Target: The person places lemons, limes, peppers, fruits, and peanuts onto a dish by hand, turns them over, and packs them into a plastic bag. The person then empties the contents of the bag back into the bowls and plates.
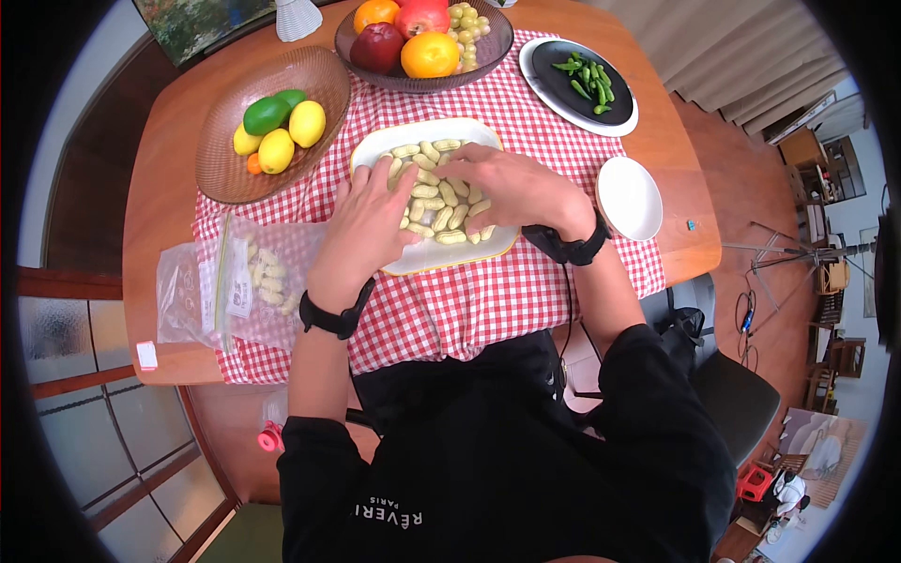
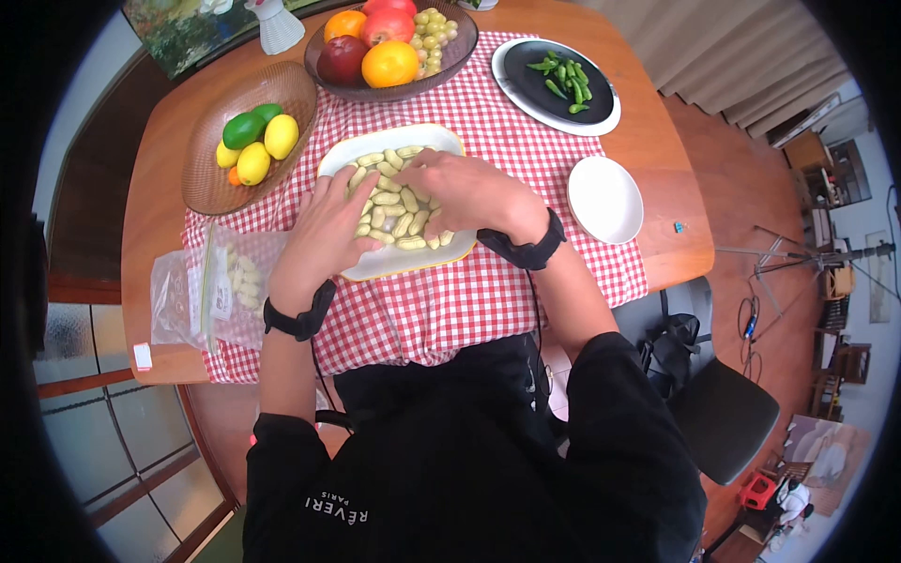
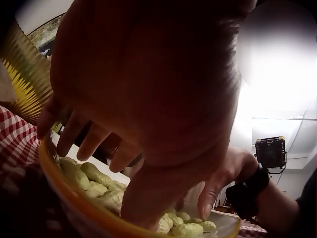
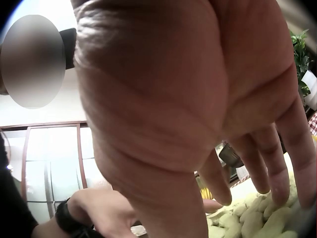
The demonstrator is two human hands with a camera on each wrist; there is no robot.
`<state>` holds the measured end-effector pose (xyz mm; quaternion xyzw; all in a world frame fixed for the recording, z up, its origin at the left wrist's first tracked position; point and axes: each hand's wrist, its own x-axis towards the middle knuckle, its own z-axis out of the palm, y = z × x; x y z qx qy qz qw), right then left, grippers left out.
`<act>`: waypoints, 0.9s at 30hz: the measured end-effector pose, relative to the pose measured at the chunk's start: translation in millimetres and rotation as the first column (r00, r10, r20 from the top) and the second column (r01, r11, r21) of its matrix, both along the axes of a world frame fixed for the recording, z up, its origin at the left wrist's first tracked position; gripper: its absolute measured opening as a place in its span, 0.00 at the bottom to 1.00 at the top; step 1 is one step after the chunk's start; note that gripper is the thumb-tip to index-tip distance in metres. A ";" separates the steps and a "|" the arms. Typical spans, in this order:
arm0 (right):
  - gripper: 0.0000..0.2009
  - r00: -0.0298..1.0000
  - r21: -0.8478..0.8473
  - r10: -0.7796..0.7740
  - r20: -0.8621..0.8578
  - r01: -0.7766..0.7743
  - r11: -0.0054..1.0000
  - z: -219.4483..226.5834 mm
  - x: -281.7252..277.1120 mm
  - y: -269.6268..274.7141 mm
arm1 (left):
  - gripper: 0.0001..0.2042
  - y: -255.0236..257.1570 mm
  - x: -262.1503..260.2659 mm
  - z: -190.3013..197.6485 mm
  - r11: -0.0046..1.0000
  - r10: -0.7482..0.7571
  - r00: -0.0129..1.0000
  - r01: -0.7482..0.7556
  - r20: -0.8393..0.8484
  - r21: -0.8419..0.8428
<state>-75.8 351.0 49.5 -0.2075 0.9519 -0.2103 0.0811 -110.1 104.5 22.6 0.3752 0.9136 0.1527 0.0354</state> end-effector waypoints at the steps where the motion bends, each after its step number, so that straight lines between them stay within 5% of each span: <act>1: 0.38 1.000 0.035 0.015 -0.011 -0.014 0.999 -1.1 -0.6 -2.6 | 0.40 3.7 0.2 1.9 0.999 0.026 1.000 -0.026 0.017 -0.035; 5: 0.29 0.998 -0.068 -0.014 -0.066 0.010 0.998 -18.2 -5.4 -13.0 | 0.34 8.5 -6.0 -1.5 0.999 -0.003 0.998 0.007 0.060 -0.051; 7: 0.27 0.998 -0.086 -0.016 -0.055 0.012 0.996 -19.7 -5.6 -13.6 | 0.29 7.3 -8.7 -15.0 0.979 -0.090 0.996 0.085 0.016 0.184; 14: 0.17 1.000 -0.339 -0.020 -0.025 0.010 0.941 -26.0 -6.7 -2.7 | 0.20 4.6 -13.8 -19.2 0.911 -0.092 0.976 0.003 0.197 0.413; 27: 0.18 0.990 -0.403 -0.060 -0.125 0.004 0.915 -27.7 -10.3 3.1 | 0.17 2.1 -21.2 -25.7 0.821 -0.091 0.980 -0.026 0.176 0.570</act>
